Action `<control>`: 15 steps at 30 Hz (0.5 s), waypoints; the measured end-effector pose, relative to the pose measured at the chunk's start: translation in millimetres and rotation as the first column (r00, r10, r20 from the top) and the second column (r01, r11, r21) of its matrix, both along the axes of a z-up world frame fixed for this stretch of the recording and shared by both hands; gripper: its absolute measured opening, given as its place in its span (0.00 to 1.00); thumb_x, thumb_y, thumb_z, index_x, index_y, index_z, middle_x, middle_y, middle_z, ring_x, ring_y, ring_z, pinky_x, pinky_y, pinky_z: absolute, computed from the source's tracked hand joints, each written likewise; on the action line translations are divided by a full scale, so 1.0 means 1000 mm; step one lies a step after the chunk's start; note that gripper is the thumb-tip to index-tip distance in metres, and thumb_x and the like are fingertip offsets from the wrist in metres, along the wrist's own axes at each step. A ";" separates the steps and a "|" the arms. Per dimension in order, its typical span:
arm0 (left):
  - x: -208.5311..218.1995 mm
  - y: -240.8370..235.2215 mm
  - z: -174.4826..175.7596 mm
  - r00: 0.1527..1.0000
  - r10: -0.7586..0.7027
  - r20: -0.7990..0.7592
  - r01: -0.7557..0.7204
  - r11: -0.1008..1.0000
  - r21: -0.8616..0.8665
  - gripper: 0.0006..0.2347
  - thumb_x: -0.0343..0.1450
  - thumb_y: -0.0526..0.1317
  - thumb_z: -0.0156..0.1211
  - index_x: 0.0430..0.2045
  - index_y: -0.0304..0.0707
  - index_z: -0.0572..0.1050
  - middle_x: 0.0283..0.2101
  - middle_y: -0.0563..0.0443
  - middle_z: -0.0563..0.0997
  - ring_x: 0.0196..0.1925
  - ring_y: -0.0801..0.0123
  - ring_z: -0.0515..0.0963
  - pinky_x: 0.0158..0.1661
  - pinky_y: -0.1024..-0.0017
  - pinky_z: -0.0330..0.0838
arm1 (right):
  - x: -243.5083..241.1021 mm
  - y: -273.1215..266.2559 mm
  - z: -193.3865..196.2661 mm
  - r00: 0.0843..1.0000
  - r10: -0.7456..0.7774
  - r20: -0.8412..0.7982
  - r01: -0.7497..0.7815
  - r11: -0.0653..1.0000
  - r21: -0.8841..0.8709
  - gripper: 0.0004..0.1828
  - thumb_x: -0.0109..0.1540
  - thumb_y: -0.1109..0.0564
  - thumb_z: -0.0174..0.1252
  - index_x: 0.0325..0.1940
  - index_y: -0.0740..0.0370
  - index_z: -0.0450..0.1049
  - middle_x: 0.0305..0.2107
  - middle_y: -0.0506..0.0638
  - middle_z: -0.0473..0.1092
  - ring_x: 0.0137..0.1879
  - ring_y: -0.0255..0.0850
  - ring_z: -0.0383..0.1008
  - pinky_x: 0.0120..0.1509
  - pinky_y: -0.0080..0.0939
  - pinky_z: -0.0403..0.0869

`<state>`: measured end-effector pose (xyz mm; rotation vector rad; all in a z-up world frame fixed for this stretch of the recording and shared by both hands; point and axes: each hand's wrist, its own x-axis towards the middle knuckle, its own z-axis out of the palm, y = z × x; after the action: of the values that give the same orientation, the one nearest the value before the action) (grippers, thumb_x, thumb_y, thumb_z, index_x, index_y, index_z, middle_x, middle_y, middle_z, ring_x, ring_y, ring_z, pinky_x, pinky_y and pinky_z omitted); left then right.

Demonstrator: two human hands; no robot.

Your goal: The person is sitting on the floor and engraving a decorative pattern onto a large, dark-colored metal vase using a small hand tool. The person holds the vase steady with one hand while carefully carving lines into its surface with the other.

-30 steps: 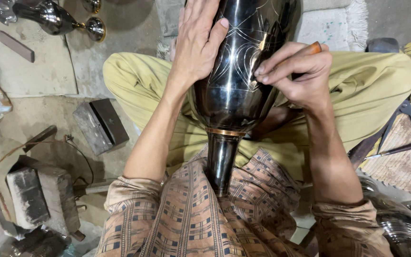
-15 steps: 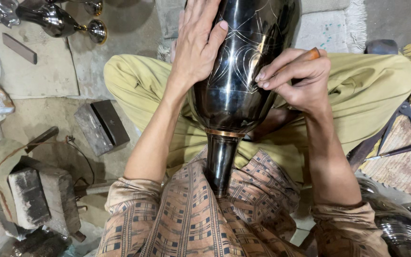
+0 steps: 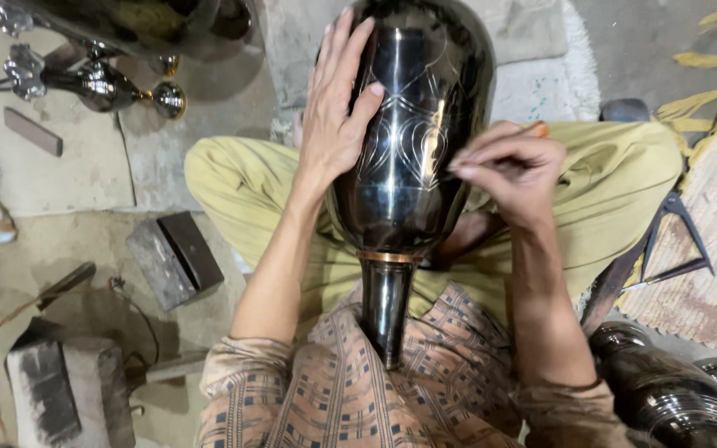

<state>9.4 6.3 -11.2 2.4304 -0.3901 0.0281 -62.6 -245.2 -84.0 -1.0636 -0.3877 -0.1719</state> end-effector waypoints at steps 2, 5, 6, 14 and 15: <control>-0.001 0.008 -0.005 0.997 0.066 -0.044 -0.071 0.991 -0.114 0.27 0.77 0.53 0.51 0.74 0.51 0.60 0.81 0.46 0.54 0.85 0.49 0.51 0.80 0.53 0.46 | -0.005 -0.008 -0.009 0.960 -0.057 -0.275 0.079 0.994 0.069 0.06 0.63 0.66 0.65 0.45 0.65 0.81 0.32 0.54 0.77 0.34 0.39 0.78 0.40 0.34 0.79; 0.006 0.021 -0.016 0.975 0.140 -0.174 -0.187 0.939 -0.288 0.28 0.75 0.52 0.52 0.72 0.47 0.61 0.79 0.43 0.58 0.81 0.50 0.56 0.77 0.57 0.50 | -0.006 -0.018 -0.025 0.812 -0.216 -0.543 0.151 0.975 -0.163 0.13 0.66 0.58 0.66 0.51 0.69 0.80 0.26 0.50 0.72 0.25 0.34 0.70 0.30 0.33 0.72; 0.010 0.025 -0.021 0.961 0.155 -0.230 -0.229 0.911 -0.343 0.28 0.74 0.52 0.52 0.72 0.45 0.61 0.78 0.41 0.59 0.80 0.50 0.58 0.76 0.58 0.51 | -0.003 -0.019 -0.030 0.750 -0.297 -0.591 0.145 0.946 -0.290 0.16 0.67 0.55 0.66 0.53 0.70 0.80 0.23 0.50 0.71 0.22 0.32 0.65 0.25 0.33 0.68; 0.029 0.061 -0.067 0.869 0.135 -0.475 -0.394 0.769 -0.504 0.33 0.73 0.55 0.51 0.71 0.35 0.56 0.73 0.32 0.62 0.75 0.51 0.60 0.71 0.64 0.50 | 0.010 0.013 -0.031 0.620 -0.416 -0.666 0.003 0.849 -0.528 0.27 0.69 0.43 0.56 0.64 0.65 0.73 0.16 0.49 0.70 0.15 0.29 0.60 0.21 0.33 0.67; 0.029 0.065 -0.076 0.879 0.124 -0.461 -0.379 0.767 -0.517 0.33 0.73 0.55 0.50 0.71 0.34 0.58 0.73 0.33 0.63 0.75 0.51 0.61 0.71 0.64 0.50 | 0.005 0.015 -0.024 0.585 -0.434 -0.685 -0.015 0.839 -0.544 0.28 0.67 0.42 0.55 0.65 0.63 0.71 0.14 0.50 0.70 0.13 0.31 0.59 0.19 0.34 0.67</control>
<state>38.4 71.0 -87.3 1.7723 0.1424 -0.2023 -57.1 -230.5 -107.8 -1.5904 0.5736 0.2149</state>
